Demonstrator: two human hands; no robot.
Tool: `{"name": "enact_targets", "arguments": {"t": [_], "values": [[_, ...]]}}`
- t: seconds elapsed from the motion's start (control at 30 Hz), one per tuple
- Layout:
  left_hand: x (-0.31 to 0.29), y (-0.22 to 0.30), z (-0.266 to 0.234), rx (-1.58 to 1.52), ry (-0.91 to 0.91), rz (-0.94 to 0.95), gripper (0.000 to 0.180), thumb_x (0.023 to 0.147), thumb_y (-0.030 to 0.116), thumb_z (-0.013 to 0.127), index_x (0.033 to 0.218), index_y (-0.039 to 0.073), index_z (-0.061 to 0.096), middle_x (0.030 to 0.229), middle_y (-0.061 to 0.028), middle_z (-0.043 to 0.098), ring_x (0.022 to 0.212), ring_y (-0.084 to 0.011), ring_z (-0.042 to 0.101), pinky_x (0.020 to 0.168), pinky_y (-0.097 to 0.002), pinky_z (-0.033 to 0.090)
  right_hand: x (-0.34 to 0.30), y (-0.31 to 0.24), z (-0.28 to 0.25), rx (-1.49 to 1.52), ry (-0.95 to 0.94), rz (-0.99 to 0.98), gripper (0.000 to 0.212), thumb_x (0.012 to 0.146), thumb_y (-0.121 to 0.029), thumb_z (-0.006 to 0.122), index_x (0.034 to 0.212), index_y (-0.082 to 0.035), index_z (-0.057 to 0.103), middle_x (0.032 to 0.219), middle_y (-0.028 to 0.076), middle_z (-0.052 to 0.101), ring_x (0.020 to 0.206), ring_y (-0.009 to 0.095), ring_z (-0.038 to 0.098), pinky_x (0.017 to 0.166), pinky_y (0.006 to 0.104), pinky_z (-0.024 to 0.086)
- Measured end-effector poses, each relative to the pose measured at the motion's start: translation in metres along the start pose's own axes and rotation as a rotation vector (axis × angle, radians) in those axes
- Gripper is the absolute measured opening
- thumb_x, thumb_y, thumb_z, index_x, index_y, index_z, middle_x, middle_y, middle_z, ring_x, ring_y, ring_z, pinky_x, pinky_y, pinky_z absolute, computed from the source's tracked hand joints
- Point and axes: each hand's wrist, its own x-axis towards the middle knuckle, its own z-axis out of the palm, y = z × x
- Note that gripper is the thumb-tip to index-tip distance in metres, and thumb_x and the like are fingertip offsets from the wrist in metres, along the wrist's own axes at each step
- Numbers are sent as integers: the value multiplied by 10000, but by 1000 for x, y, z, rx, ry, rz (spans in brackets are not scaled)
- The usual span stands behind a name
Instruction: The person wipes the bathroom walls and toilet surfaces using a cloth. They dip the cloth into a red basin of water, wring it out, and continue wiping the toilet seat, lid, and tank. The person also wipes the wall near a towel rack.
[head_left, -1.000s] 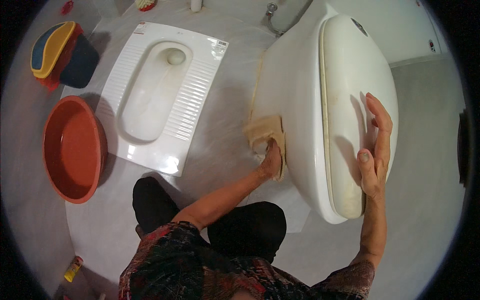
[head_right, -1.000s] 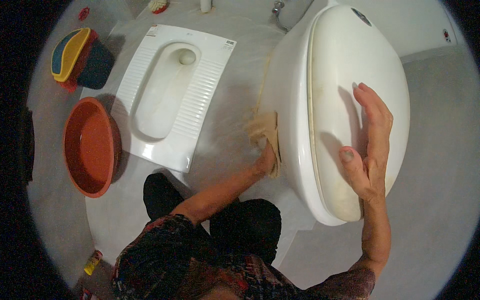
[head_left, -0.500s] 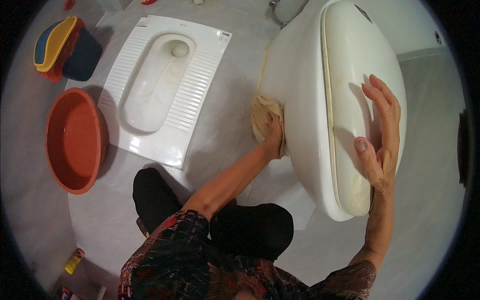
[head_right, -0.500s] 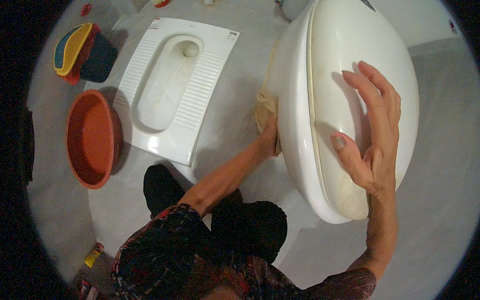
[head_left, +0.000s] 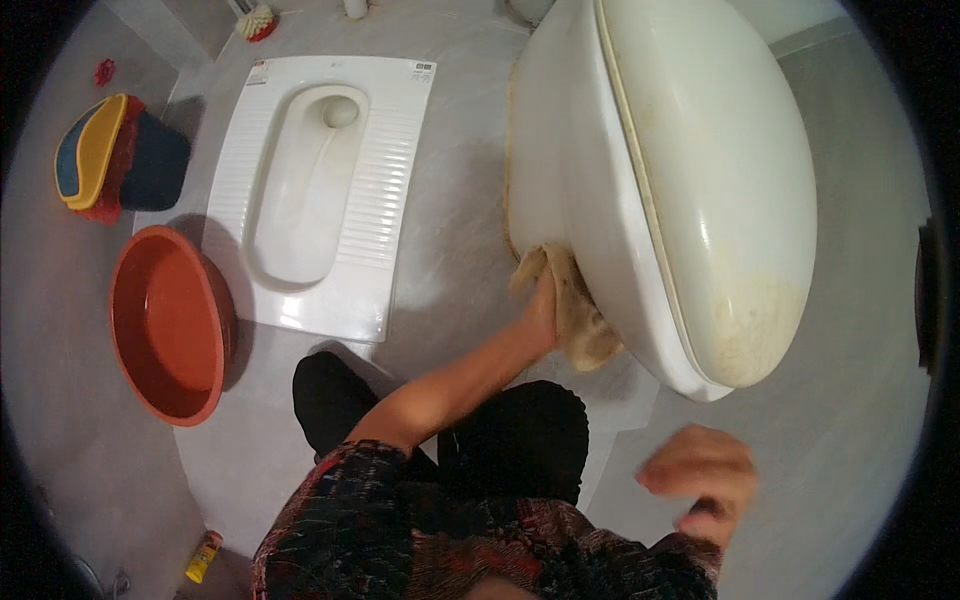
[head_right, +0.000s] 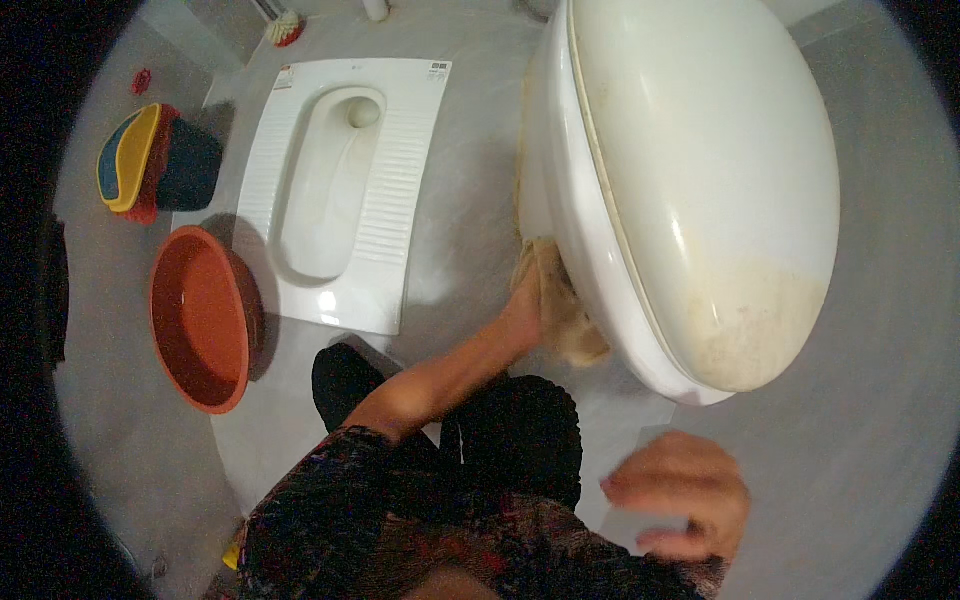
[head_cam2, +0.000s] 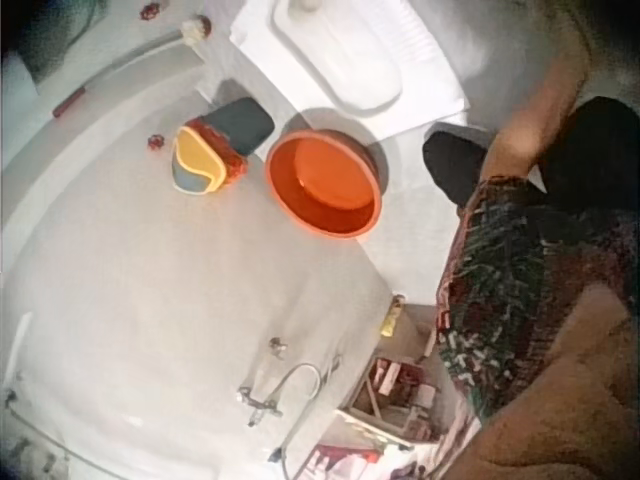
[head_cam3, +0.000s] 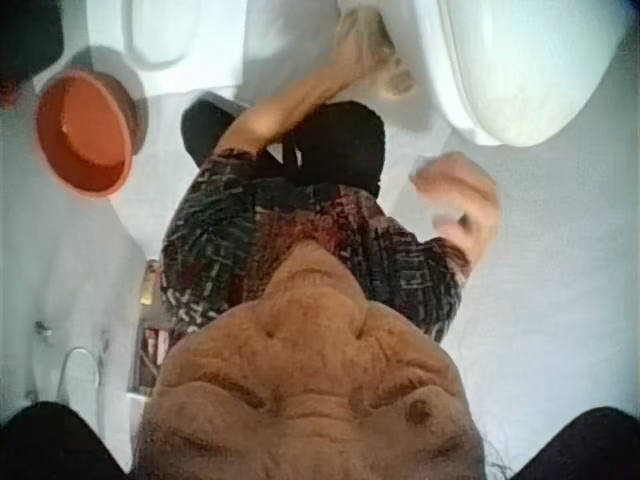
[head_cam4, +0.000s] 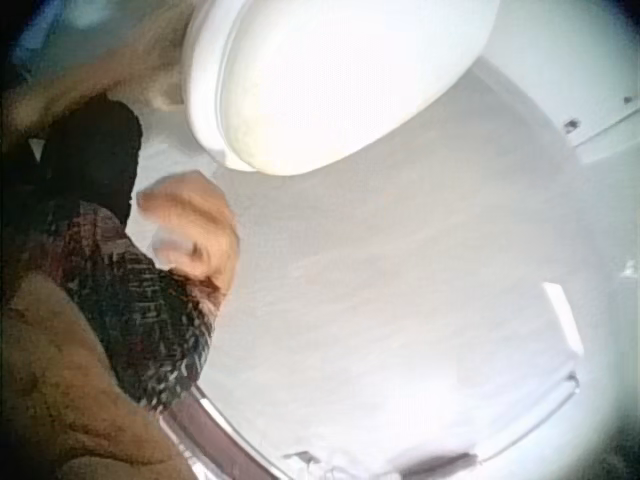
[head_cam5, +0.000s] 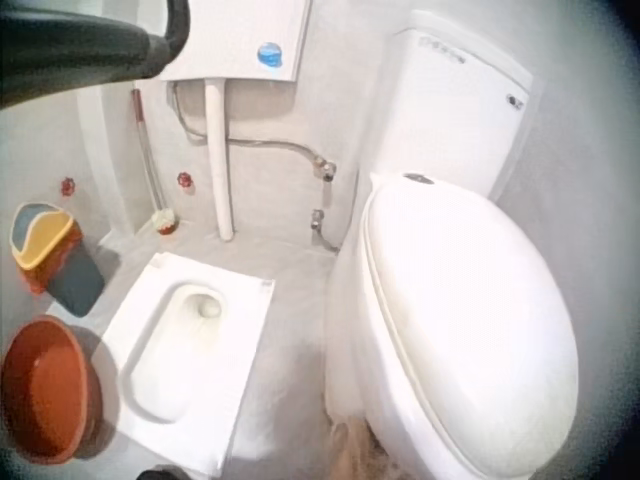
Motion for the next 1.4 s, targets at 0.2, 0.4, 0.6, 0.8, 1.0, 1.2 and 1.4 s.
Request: {"name": "enact_targets", "arguments": {"t": [0.2,0.4,0.6,0.8,1.0,1.2,1.4], "values": [[56,-49,-34,-721,625,-495,694,899,601,218,1391,112,255,1379,-118,339,1244,-308,359,1030,-464,319,-69,138,55,615,779,866,510,859,-338,547,1240,-23,423,1057,120,580,933,224,574,689,341,490],[29,-103,-109,-384,379,-342,716,870,635,309,1372,124,307,1335,-132,382,1167,-325,411,974,-443,362,-21,233,87,1061,944,872,581,848,-507,507,1293,-151,392,1221,113,471,1130,224,444,885,492,406],[-32,-86,-77,353,521,-710,664,905,526,358,1344,28,331,1346,-154,372,1182,-289,404,931,-416,392,16,336,127,832,897,435,665,849,-506,495,1353,-115,305,1332,110,388,1195,280,395,994,450,328],[-35,50,-10,1244,-12,-484,315,847,214,536,1045,-20,610,1012,-161,627,980,-250,569,858,-336,421,-17,336,138,626,1077,88,621,854,-433,536,1325,-77,347,1295,125,421,1163,291,424,984,418,345],[-2,130,66,1581,160,920,551,837,186,556,1328,52,343,1339,-147,338,1241,-276,320,1006,-445,269,-28,277,68,1407,1563,-179,500,908,-379,402,1326,-107,363,1357,152,356,1248,335,335,1021,457,274],[34,111,118,1731,-177,840,559,822,237,464,1350,83,365,1419,-168,235,1339,-312,165,1089,-492,122,38,334,95,397,1594,327,492,888,-353,440,1319,-120,393,1375,141,333,1246,327,318,988,491,264],[39,100,126,1876,-267,733,519,858,273,342,1333,69,392,1427,-160,265,1358,-302,141,1092,-467,107,-13,413,60,-173,1359,1043,488,869,-327,478,1313,-134,422,1392,130,309,1243,319,302,956,525,253]]}}
